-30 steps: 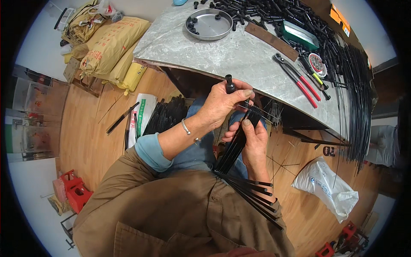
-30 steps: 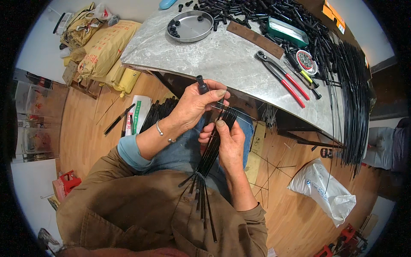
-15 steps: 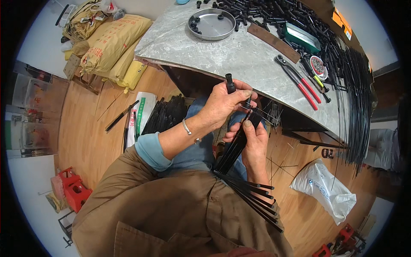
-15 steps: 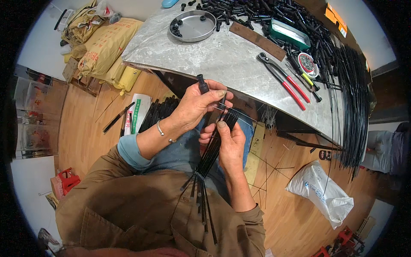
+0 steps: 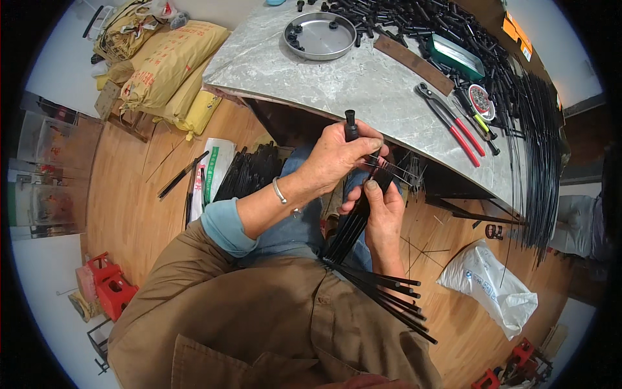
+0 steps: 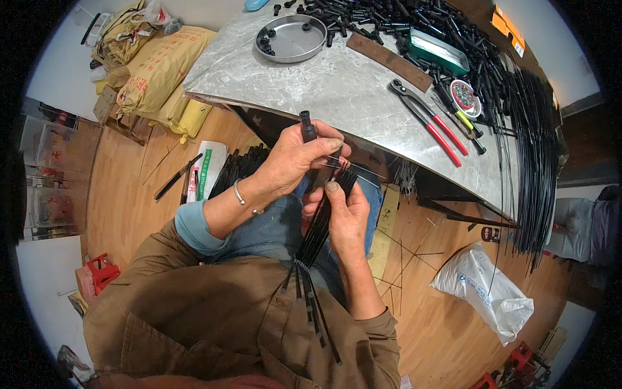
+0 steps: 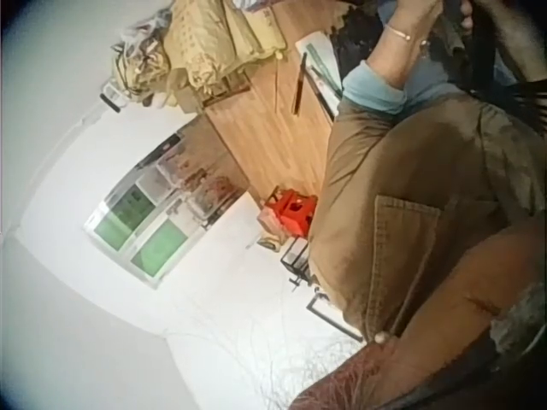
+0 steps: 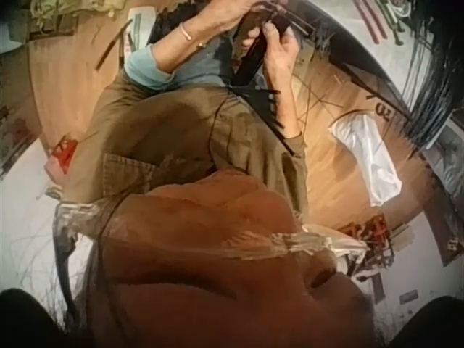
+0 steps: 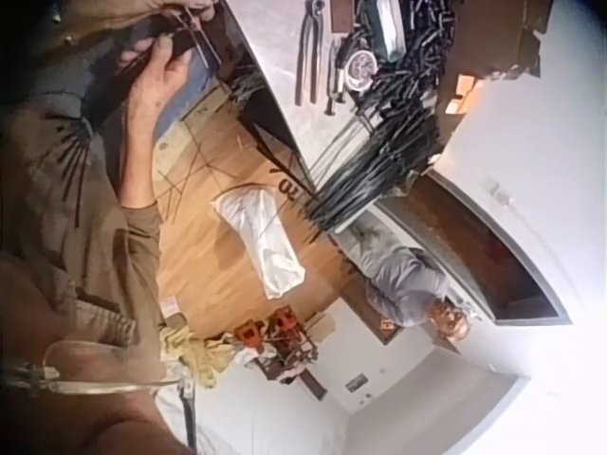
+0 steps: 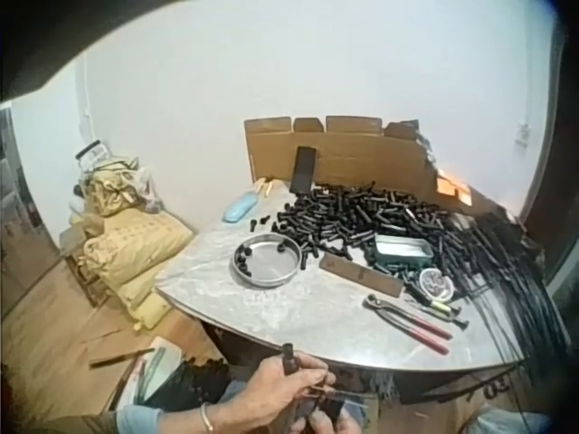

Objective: Assembling cable or hose components using plastic ties and pliers.

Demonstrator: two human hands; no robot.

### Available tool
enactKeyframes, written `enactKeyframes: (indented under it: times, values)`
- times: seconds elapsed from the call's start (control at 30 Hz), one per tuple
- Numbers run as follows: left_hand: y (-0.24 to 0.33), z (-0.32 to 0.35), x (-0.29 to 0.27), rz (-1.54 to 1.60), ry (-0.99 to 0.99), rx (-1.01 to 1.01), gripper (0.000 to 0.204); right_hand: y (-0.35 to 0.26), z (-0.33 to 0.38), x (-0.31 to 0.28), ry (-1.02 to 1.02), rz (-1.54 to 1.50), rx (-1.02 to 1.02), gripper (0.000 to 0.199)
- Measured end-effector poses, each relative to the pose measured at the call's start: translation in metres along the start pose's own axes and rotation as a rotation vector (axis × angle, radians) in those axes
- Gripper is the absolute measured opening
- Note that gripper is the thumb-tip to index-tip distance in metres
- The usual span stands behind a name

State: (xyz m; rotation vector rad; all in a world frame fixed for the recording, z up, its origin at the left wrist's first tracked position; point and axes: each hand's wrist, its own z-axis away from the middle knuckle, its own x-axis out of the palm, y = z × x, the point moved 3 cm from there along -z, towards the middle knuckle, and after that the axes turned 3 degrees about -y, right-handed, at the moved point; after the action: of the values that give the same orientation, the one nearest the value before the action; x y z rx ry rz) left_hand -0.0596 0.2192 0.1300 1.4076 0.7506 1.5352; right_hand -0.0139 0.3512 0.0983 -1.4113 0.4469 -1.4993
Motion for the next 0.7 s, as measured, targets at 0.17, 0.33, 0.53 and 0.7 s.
enactKeyframes:
  times: [0.17, 0.33, 0.53, 0.7]
  values:
    - [0.001, 0.002, 0.0, 0.019, 0.01, -0.022, 0.017, -0.001, 0.002, 0.006, 0.09, 0.247, -0.109, 0.023]
    - [-0.006, 0.001, -0.01, 0.116, 0.013, -0.023, 0.02, -0.003, 0.003, 0.011, 0.104, 0.284, -0.137, 0.019]
    - [-0.003, 0.006, -0.016, 0.021, 0.026, -0.071, 0.034, -0.008, 0.004, 0.007, 0.117, 0.285, -0.138, 0.015]
    - [-0.003, 0.023, -0.018, -0.252, -0.034, -0.093, 0.03, -0.005, 0.002, 0.007, 0.108, 0.265, -0.138, 0.015]
